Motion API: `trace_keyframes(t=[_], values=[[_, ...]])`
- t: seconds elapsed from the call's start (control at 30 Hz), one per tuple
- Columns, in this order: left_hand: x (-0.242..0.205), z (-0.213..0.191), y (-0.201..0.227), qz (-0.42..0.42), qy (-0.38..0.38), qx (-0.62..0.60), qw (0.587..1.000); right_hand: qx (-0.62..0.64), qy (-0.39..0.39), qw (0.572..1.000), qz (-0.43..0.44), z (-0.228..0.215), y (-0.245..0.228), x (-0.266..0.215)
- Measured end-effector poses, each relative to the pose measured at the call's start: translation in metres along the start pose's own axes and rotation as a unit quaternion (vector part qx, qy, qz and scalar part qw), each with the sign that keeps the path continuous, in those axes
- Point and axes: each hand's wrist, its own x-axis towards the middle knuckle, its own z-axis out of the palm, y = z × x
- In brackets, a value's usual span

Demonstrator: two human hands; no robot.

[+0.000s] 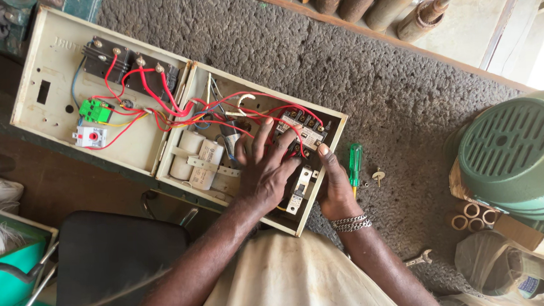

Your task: The person works inside an open electrical control box, stripping wire ends and connecting them to terminal blocks and a circuit breaker. They use a screwdriver to tighten connections and organize the wiring within the enclosure.

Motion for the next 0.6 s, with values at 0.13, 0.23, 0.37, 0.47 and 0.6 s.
trace_keyframes(t=[0.13, 0.23, 0.37, 0.47, 0.6], values=[[0.0020, -0.0003, 0.0004, -0.004, -0.004, 0.008, 1.000, 0.010, -0.027, 1.000, 0.004, 0.0002, -0.0005, -0.0018], [0.0017, 0.0003, 0.0001, -0.007, 0.005, 0.009, 1.000, 0.010, -0.017, 1.000, 0.008, 0.0003, -0.0001, -0.0017], [0.0006, 0.0009, -0.0011, -0.011, 0.002, 0.006, 1.000, -0.008, 0.013, 1.000, 0.020, -0.0014, 0.0013, -0.0007], [0.0009, -0.0002, -0.0015, -0.014, -0.005, 0.001, 1.000, -0.023, 0.035, 0.999, 0.024, -0.0015, 0.0026, 0.0001], [0.0015, -0.0078, -0.0003, -0.008, 0.011, -0.015, 1.000, -0.029, 0.015, 0.999, 0.011, 0.0013, 0.0003, -0.0025]])
